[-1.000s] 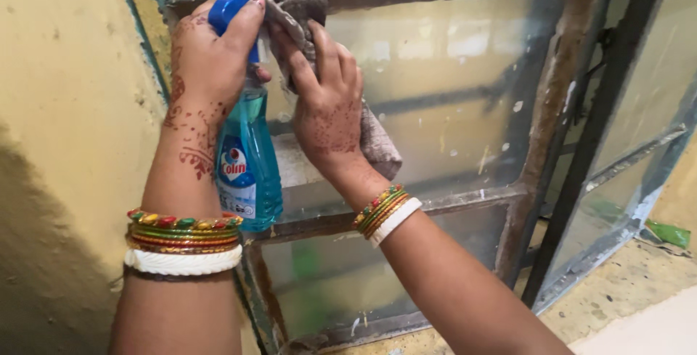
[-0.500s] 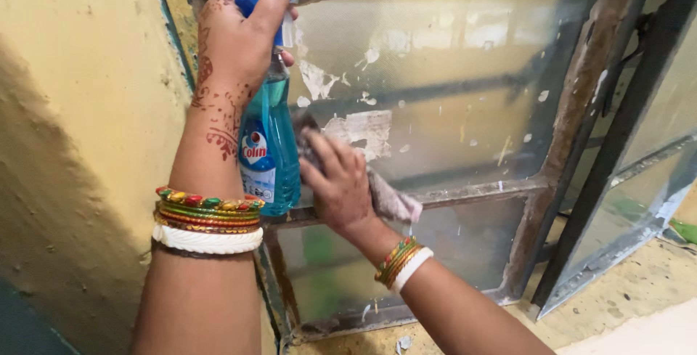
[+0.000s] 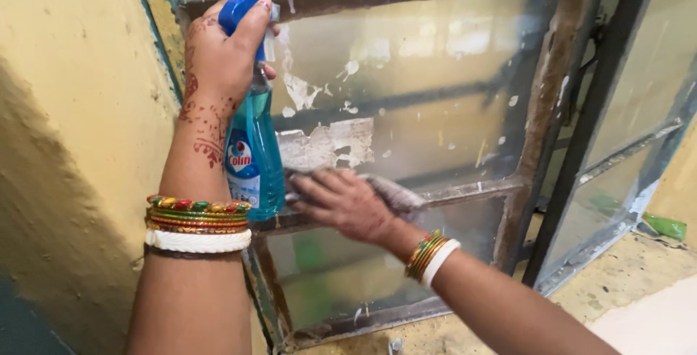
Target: The person sprays cleaning liquid on a window pane and wipes the surface with a cloth by hand.
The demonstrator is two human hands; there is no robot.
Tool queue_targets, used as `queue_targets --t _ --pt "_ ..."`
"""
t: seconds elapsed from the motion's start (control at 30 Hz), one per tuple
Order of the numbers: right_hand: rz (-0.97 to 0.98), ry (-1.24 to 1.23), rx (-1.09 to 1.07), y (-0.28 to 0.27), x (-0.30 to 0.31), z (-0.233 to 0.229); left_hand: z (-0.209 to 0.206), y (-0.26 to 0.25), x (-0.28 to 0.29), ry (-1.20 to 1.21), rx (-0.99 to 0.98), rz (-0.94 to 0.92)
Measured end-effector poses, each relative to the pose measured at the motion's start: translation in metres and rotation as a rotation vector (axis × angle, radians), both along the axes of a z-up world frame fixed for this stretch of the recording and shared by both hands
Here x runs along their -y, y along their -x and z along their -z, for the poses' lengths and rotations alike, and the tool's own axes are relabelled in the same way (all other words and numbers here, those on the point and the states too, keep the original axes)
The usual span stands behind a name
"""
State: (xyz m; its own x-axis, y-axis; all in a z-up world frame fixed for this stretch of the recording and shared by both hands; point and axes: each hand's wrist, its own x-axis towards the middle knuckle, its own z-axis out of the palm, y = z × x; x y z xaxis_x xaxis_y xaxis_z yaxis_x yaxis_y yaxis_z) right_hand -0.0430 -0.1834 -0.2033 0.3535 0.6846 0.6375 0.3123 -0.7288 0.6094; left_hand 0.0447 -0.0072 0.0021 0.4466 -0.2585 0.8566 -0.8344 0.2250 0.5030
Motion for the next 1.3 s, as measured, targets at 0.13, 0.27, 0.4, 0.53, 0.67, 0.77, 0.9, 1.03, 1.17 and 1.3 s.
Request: queue_targets --t 0.13,0.27,0.4,0.53,0.67,0.77,0.9,1.03,1.17,1.3 --pt "0.053 -0.051 0.157 0.006 0.053 -0.032 0.000 -0.001 0.001 0.019 -0.027 0.039" --pt "0.246 -0.096 0.456 0.008 0.107 -0.070 0.001 -0.001 0.002 0.016 -0.015 0.023" --pt "0.302 -0.256 0.565 0.027 0.171 -0.104 0.003 -0.002 0.001 0.015 0.005 -0.007" --pt "0.361 -0.380 0.698 0.042 0.223 -0.120 0.004 -0.001 0.000 0.016 -0.011 -0.009" --pt "0.439 -0.540 0.759 0.053 0.241 -0.096 0.003 0.000 0.000 0.012 -0.008 0.009" --pt "0.538 -0.645 0.770 0.058 0.236 -0.070 0.003 0.001 -0.001 0.014 -0.023 -0.007" --pt "0.470 -0.870 0.754 0.047 0.212 -0.040 0.005 0.001 0.001 0.027 -0.008 0.003" --pt "0.452 -1.032 0.677 0.027 0.169 -0.011 0.004 0.001 0.002 0.027 0.001 -0.018" --pt "0.370 -0.965 0.644 0.005 0.114 0.007 0.004 0.001 0.003 0.040 -0.019 -0.011" --pt "0.275 -0.880 0.501 -0.004 0.064 0.008 0.004 0.001 0.002 0.043 0.013 -0.001"
